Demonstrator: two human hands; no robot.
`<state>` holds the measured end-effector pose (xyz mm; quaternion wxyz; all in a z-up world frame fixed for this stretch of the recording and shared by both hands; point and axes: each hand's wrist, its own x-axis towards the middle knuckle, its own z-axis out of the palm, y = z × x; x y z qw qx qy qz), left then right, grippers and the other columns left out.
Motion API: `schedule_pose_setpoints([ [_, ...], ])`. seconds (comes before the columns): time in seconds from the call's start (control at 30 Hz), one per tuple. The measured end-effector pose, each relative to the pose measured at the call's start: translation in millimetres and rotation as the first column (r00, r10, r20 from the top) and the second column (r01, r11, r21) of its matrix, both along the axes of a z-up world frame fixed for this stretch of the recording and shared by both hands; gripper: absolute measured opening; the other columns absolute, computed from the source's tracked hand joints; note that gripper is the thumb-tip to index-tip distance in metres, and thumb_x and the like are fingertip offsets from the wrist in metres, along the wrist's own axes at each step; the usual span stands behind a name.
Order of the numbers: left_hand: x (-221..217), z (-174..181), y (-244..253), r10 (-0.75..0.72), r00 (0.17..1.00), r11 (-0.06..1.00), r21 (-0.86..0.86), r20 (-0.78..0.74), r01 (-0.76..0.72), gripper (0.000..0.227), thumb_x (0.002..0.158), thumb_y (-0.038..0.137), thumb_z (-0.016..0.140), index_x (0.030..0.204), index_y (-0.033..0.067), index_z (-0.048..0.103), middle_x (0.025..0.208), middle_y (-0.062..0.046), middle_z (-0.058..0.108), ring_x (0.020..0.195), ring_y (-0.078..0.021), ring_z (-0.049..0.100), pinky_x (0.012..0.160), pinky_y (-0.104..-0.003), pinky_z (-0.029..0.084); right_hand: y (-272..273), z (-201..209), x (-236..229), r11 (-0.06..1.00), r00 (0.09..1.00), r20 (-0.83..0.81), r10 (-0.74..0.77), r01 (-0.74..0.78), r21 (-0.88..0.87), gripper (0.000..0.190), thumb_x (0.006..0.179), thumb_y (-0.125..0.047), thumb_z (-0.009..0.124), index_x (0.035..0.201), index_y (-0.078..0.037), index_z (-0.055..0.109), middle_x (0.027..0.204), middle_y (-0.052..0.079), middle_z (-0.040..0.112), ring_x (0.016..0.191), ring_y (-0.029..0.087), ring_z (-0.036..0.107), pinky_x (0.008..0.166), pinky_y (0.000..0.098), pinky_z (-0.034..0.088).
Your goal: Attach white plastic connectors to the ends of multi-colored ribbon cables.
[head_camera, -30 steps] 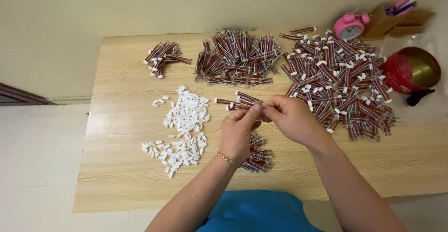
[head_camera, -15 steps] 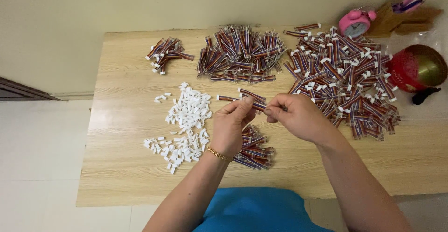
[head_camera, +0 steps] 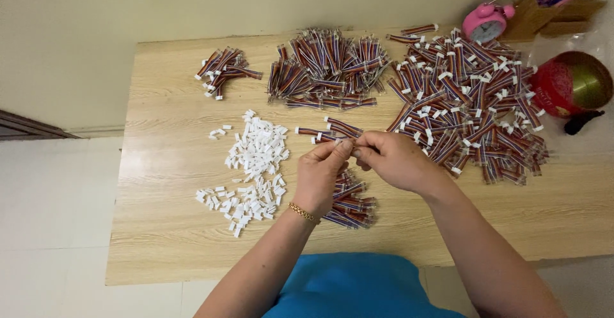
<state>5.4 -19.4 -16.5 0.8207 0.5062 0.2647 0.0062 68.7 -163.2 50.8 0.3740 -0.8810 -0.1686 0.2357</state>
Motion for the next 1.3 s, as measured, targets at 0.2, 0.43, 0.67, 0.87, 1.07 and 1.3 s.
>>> schedule_pose_setpoints([
  [0.2, -1, 2, 10, -0.061, 0.998, 0.998, 0.014, -0.028, 0.061, 0.023, 0.092, 0.033, 0.08, 0.094, 0.0094, 0.082, 0.081, -0.002, 0.073, 0.077, -0.0103, 0.068, 0.073, -0.025, 0.059, 2, 19, 3, 0.999, 0.998, -0.061, 0.025, -0.028, -0.04, 0.016, 0.093, -0.015, 0.064, 0.085, -0.011, 0.076, 0.065, 0.007, 0.074, 0.064, 0.02, 0.068, 0.067, 0.0345, 0.053],
  [0.43, -4, 0, 16, -0.078, 0.995, 0.955, 0.293, 0.061, 0.057, 0.02, 0.093, 0.03, 0.081, 0.095, 0.0105, 0.083, 0.077, -0.006, 0.072, 0.079, -0.0098, 0.062, 0.072, -0.028, 0.057, 3, 10, 8, 0.999, 0.984, -0.174, 0.03, -0.025, 0.033, 0.018, 0.092, -0.008, 0.06, 0.084, -0.007, 0.076, 0.066, 0.007, 0.074, 0.065, 0.019, 0.068, 0.069, 0.0334, 0.054],
  [0.67, 3, -18, 8, 0.038, 0.975, 0.922, 0.368, 0.218, -0.118, 0.015, 0.096, 0.023, 0.078, 0.098, 0.0088, 0.082, 0.081, -0.005, 0.066, 0.086, -0.0092, 0.059, 0.081, -0.028, 0.053, 13, 0, 14, 0.997, 0.983, -0.185, 0.011, 0.002, 0.071, 0.017, 0.096, -0.017, 0.065, 0.098, -0.006, 0.078, 0.082, 0.011, 0.078, 0.075, 0.02, 0.071, 0.074, 0.0354, 0.058],
  [0.87, 5, -27, 15, -0.032, 0.996, 0.963, 0.271, 0.079, 0.01, 0.02, 0.096, 0.027, 0.077, 0.1, 0.0085, 0.082, 0.078, -0.003, 0.069, 0.081, -0.0097, 0.061, 0.076, -0.026, 0.055, 15, -11, 21, 0.999, 0.987, -0.157, 0.037, -0.038, -0.006, 0.015, 0.095, -0.015, 0.064, 0.093, -0.009, 0.076, 0.079, 0.008, 0.077, 0.072, 0.018, 0.074, 0.07, 0.0336, 0.059],
  [1.07, 8, -43, 30, -0.13, 0.99, 0.974, 0.18, -0.05, 0.137, 0.021, 0.09, 0.027, 0.083, 0.103, 0.01, 0.082, 0.078, -0.004, 0.072, 0.076, -0.0092, 0.065, 0.072, -0.023, 0.058, 15, -19, 20, 0.994, 0.987, -0.141, 0.072, -0.083, -0.071, 0.015, 0.094, -0.016, 0.063, 0.093, -0.008, 0.077, 0.077, 0.011, 0.076, 0.075, 0.022, 0.075, 0.072, 0.0368, 0.058],
  [1.3, -3, -60, 24, -0.116, 0.987, 0.926, 0.346, -0.113, 0.148, 0.014, 0.092, 0.027, 0.081, 0.096, 0.0136, 0.083, 0.07, -0.005, 0.072, 0.072, -0.0086, 0.063, 0.068, -0.025, 0.055, 16, -49, 18, 0.989, 0.98, -0.184, 0.08, -0.102, -0.111, 0.017, 0.095, -0.023, 0.066, 0.098, -0.014, 0.08, 0.082, 0.009, 0.08, 0.079, 0.022, 0.078, 0.078, 0.0371, 0.058],
])
